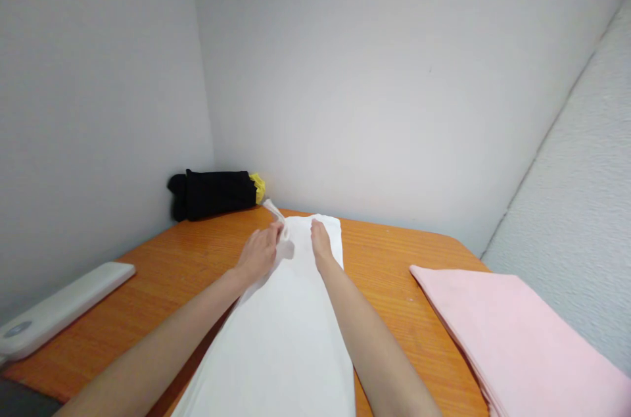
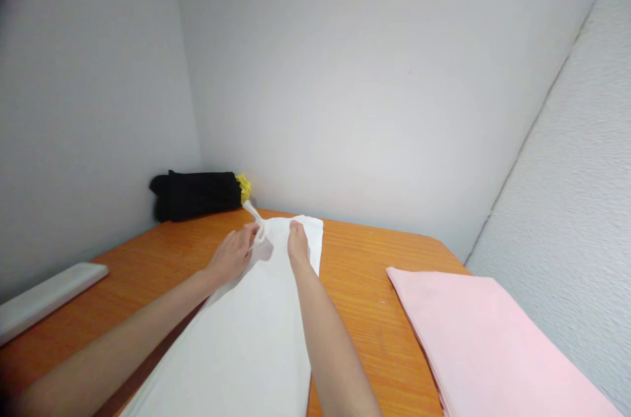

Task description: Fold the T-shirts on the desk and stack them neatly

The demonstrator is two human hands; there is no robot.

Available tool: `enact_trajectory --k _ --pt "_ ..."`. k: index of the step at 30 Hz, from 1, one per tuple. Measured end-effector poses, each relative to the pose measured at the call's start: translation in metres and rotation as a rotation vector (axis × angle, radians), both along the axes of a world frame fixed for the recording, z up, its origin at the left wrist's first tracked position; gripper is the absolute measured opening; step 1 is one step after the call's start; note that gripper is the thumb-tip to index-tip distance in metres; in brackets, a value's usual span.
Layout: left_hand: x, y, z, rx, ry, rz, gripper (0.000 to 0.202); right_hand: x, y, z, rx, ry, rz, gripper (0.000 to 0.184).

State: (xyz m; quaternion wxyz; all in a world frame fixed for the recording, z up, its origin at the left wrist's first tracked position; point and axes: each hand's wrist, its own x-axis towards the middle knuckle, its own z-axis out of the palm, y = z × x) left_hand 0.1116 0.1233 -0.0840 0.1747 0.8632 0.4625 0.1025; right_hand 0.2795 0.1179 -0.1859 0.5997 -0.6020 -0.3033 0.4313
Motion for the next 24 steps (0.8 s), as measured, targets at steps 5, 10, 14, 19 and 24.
enact_trajectory --k 5,10,14,19,24 --pt "-0.012 -0.007 0.015 0.22 0.217 -0.548 0.046 0.029 0.004 -0.012 0.022 0.36 -0.122 0.05" --pt "-0.028 0.001 0.007 0.25 0.188 -0.456 0.028 0.024 0.005 -0.017 0.059 0.389 -0.126 0.034" --pt "-0.036 0.005 0.002 0.202 0.143 -0.418 0.022 0.02 0.006 -0.019 0.0 0.239 -0.122 0.051" --pt "-0.041 0.008 0.004 0.157 0.096 -0.387 0.012 0.023 0.003 -0.018 -0.109 -0.046 -0.137 0.054" --pt "-0.042 0.008 0.009 0.126 0.067 -0.427 0.014 0.021 -0.006 -0.007 -0.146 -0.308 -0.094 0.056"
